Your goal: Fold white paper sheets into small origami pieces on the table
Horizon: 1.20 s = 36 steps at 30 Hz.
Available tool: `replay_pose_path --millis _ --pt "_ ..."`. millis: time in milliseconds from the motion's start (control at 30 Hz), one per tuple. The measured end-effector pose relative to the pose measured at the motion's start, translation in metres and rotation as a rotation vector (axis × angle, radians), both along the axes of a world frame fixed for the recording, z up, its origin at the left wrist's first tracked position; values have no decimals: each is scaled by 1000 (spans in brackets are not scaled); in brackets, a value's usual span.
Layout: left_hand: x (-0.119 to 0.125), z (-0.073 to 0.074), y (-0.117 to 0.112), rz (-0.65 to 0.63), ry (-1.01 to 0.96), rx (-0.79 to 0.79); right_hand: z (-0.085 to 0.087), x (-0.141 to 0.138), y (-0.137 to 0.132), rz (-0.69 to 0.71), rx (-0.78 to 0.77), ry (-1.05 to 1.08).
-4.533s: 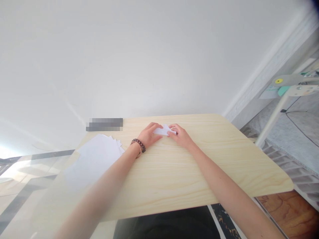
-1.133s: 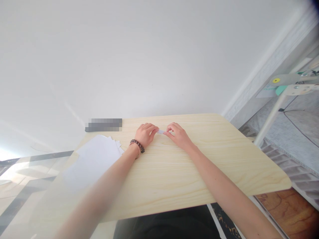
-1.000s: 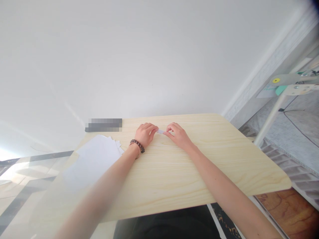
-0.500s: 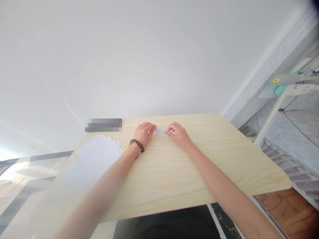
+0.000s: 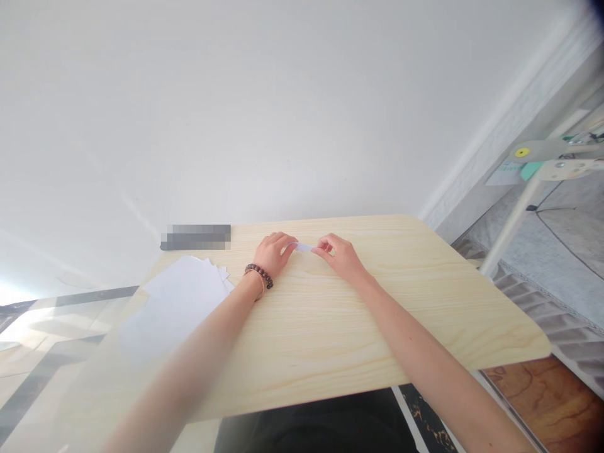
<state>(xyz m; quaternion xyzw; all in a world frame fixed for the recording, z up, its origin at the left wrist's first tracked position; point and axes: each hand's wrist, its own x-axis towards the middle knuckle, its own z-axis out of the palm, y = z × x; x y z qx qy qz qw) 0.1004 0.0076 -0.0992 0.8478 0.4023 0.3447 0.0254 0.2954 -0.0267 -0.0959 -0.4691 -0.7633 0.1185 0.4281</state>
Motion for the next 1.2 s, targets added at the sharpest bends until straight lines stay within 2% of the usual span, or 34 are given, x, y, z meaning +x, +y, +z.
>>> replay_pose_path --millis 400,700,933,1200 --pt "-1 0 1 11 6 -15 -1 1 0 -12 14 -14" --pt "-4 -9 6 134 15 -36 -3 5 4 -52 74 -2" --pt "-3 -7 5 70 21 -61 -6 5 4 -65 107 51" --pt "-1 -7 0 57 81 -137 -3 4 2 -27 106 21"
